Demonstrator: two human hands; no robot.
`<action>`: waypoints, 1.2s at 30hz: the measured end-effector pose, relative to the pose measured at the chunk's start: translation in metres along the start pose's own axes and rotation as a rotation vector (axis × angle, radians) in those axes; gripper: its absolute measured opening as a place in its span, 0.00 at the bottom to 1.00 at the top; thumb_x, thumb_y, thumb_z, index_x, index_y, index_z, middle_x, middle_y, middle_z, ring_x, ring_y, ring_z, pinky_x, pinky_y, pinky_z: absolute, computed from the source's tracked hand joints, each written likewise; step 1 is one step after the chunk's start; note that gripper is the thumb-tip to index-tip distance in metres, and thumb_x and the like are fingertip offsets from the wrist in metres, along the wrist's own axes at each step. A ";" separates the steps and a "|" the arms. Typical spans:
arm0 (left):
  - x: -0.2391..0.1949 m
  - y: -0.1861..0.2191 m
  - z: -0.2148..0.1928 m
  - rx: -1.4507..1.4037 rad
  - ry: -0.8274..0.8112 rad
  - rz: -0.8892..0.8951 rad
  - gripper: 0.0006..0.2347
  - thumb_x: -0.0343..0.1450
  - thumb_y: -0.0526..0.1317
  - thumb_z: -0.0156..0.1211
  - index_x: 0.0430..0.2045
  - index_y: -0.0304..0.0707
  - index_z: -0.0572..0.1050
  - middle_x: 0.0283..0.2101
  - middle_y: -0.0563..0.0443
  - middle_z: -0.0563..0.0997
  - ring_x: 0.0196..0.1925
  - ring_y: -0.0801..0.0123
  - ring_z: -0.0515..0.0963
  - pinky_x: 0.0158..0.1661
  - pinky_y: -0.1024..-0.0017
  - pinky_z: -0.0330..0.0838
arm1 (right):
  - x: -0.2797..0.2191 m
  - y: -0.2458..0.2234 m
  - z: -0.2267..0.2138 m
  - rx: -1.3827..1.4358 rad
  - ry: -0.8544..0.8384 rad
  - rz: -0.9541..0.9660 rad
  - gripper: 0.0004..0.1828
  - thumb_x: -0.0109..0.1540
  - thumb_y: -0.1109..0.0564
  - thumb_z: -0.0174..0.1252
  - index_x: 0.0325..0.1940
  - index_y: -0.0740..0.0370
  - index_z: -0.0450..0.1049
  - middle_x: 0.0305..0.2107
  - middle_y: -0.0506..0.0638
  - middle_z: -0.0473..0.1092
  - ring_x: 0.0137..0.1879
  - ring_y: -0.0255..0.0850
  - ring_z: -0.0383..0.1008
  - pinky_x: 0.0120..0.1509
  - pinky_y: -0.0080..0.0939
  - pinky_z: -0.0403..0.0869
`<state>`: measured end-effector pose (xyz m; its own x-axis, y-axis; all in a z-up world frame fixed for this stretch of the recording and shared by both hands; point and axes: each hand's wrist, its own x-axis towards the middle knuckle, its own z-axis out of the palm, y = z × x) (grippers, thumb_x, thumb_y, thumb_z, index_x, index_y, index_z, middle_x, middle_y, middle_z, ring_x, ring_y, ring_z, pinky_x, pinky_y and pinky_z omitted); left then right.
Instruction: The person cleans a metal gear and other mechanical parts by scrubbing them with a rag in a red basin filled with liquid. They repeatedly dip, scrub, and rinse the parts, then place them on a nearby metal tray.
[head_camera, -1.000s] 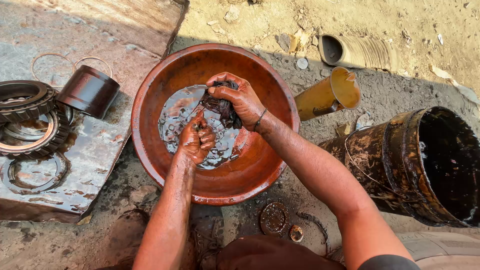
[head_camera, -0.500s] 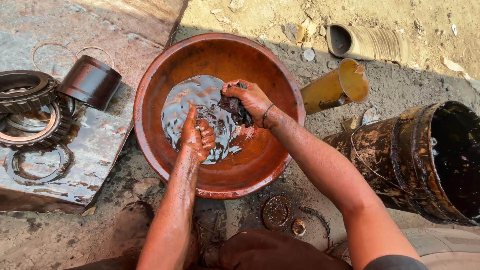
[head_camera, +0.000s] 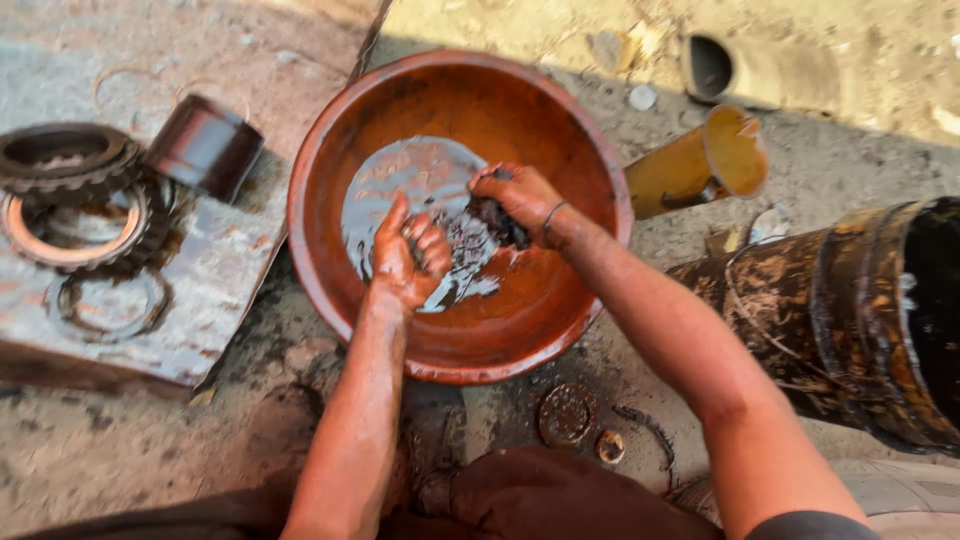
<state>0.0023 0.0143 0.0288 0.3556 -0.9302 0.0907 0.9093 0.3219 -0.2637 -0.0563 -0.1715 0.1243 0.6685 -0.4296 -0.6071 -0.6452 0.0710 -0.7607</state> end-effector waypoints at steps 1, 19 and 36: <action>-0.003 -0.002 0.005 0.005 0.218 0.068 0.18 0.79 0.52 0.53 0.28 0.37 0.66 0.28 0.48 0.69 0.29 0.65 0.69 0.24 0.73 0.63 | -0.002 0.003 0.002 0.030 -0.013 -0.024 0.10 0.60 0.54 0.63 0.42 0.60 0.74 0.28 0.48 0.74 0.28 0.37 0.73 0.27 0.43 0.75; -0.021 0.016 -0.048 -0.059 0.334 0.242 0.12 0.78 0.46 0.47 0.50 0.41 0.72 0.51 0.46 0.78 0.55 0.58 0.79 0.56 0.50 0.78 | 0.044 0.071 0.005 -0.792 -0.017 -0.348 0.31 0.58 0.46 0.68 0.63 0.51 0.69 0.55 0.61 0.75 0.61 0.56 0.77 0.65 0.48 0.73; -0.028 0.028 -0.048 -0.025 0.201 0.316 0.17 0.80 0.43 0.48 0.62 0.36 0.70 0.68 0.37 0.70 0.68 0.53 0.72 0.69 0.54 0.67 | 0.117 0.125 0.046 -1.512 -0.170 -0.566 0.49 0.51 0.38 0.69 0.72 0.51 0.61 0.70 0.70 0.47 0.70 0.76 0.49 0.66 0.71 0.60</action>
<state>0.0076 0.0410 -0.0269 0.5660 -0.8025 -0.1886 0.7550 0.5965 -0.2724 -0.0417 -0.1716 -0.0531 0.8988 0.0149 -0.4382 -0.0020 -0.9993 -0.0381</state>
